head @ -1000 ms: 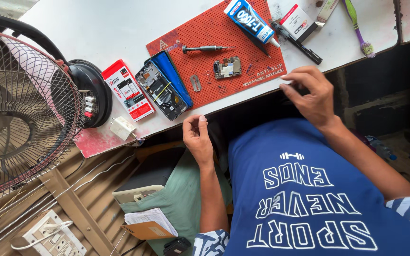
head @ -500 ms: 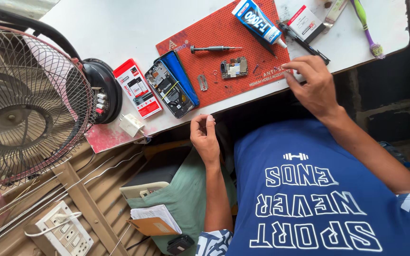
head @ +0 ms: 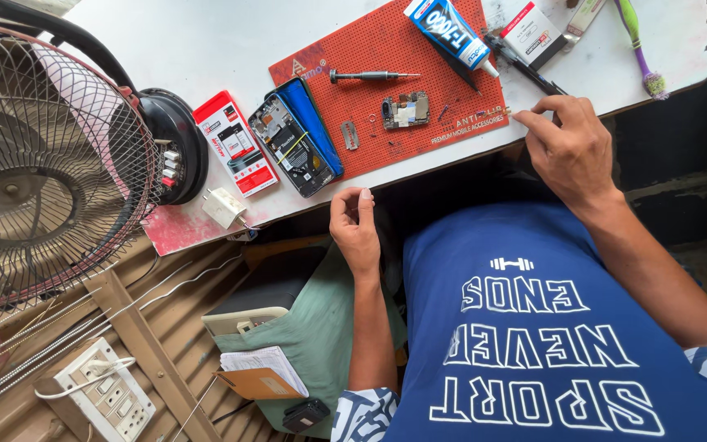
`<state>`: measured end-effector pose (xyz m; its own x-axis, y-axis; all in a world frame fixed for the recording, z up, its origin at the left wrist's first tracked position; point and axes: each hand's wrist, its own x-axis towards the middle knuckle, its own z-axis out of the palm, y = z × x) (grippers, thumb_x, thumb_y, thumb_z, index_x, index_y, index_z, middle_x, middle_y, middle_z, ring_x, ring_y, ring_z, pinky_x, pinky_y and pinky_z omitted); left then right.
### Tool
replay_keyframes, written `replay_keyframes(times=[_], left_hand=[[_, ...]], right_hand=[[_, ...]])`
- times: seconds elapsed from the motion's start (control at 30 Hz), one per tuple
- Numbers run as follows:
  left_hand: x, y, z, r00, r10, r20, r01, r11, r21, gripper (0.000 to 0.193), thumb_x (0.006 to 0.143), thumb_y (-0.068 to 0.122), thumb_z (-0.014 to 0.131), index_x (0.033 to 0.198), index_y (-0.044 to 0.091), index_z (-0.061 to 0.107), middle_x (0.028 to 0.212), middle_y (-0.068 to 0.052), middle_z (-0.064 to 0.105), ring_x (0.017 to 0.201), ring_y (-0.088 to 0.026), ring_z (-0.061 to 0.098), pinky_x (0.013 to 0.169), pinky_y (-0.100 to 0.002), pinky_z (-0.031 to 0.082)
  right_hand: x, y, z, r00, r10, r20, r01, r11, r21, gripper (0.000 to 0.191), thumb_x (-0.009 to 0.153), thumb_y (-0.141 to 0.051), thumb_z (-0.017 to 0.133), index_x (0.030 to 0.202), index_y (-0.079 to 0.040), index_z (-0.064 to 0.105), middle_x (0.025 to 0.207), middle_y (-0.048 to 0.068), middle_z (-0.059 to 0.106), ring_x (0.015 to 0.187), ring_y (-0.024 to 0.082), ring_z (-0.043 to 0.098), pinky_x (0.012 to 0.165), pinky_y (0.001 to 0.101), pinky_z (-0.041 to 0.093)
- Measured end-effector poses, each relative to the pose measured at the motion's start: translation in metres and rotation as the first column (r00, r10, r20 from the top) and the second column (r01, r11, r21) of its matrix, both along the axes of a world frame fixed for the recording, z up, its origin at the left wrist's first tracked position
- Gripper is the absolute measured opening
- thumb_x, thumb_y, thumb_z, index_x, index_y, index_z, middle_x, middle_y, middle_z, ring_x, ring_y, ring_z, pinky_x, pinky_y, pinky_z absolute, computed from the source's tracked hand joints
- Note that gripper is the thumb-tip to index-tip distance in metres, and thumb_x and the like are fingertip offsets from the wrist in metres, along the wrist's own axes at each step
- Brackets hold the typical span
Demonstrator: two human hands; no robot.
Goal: The person sits at a repair bench and squeezes adhesive from a tube onto a small phone component, then sets the tube down and works on a disassembled smartphone, pressing and aligning the frame and back cover together by hand.
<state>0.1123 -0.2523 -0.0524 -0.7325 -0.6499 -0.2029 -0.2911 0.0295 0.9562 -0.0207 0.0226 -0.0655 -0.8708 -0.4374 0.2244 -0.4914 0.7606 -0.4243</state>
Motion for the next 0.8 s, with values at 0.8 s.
replay_keyframes(times=[0.8], left_hand=[[0.01,-0.068,0.008,0.949,0.301,-0.093,-0.298,0.762,-0.575,0.012,0.098,0.009,0.069,0.108,0.002,0.065,0.1,-0.007,0.069,0.086,-0.016,0.064,0.072,-0.029,0.05]], right_hand=[[0.037,0.06,-0.043,0.994,-0.002,0.105,0.036,0.944,-0.329,0.017,0.106,0.011,0.067,0.119,-0.001,0.072,0.116,0.011,0.066,0.104,0.024,0.065,0.09,0.0306,0.053]])
